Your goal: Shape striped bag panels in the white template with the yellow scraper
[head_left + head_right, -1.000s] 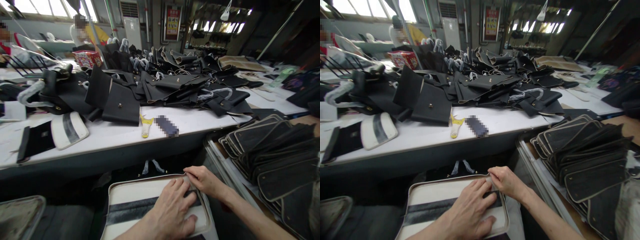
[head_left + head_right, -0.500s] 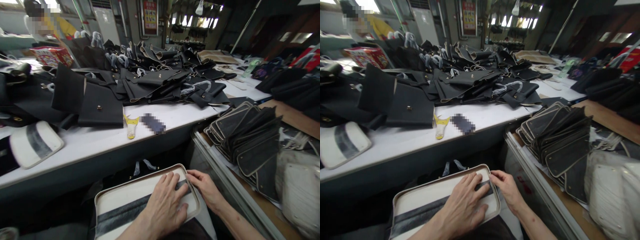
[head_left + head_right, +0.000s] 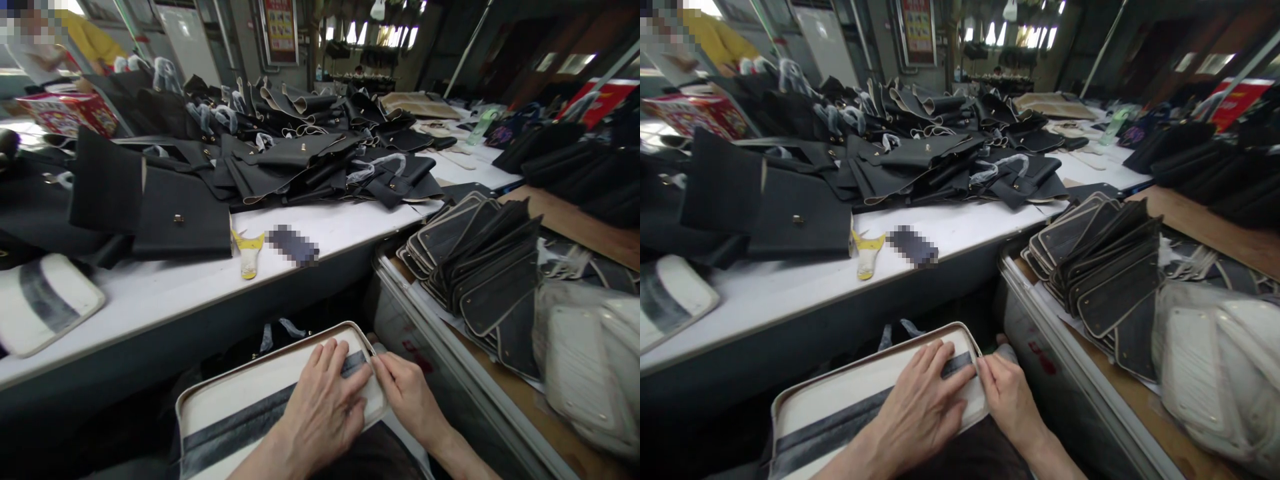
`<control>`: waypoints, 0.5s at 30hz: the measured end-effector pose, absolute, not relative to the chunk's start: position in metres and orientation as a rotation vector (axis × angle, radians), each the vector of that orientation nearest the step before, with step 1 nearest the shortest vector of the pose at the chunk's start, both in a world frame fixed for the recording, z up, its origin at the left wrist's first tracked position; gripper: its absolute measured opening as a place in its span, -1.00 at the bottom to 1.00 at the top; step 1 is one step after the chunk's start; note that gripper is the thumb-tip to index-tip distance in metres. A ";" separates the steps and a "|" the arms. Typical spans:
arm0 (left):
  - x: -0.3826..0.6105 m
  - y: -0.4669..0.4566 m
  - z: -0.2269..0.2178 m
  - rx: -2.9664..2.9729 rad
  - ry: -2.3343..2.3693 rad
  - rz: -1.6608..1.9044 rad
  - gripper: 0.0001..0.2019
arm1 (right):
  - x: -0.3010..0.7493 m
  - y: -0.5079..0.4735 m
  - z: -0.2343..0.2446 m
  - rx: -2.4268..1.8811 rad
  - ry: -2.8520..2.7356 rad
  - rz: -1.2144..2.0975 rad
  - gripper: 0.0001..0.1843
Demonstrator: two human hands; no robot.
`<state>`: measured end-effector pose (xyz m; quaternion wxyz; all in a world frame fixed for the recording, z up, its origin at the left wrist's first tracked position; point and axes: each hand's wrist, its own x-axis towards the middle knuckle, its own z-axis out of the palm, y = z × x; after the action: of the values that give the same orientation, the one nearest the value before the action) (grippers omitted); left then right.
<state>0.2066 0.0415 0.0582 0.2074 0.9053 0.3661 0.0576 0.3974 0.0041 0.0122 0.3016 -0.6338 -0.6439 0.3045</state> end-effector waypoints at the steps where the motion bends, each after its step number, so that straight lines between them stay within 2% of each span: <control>1: 0.206 0.042 0.058 2.531 1.012 0.156 -0.59 | 0.399 0.004 0.010 -1.672 -1.745 0.784 -0.59; 4: 0.206 0.042 0.059 2.589 0.993 0.135 -0.64 | 0.403 0.005 0.009 -1.649 -1.870 0.673 -0.62; 9: 0.206 0.043 0.058 2.686 0.941 0.116 -0.59 | 0.404 0.010 0.014 -1.637 -1.963 0.579 -0.64; 12: 0.206 0.045 0.058 2.705 0.930 0.106 -0.66 | 0.399 0.007 0.016 -1.672 -1.870 0.642 -0.62; 15: 0.205 0.048 0.057 2.693 0.927 0.125 -0.69 | 0.394 -0.001 0.016 -1.765 -1.601 0.845 -0.62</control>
<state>0.2049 0.0476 0.0575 0.1448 0.9347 0.3216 0.0434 0.3942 -0.0008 0.0164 0.3018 -0.6656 -0.6037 0.3186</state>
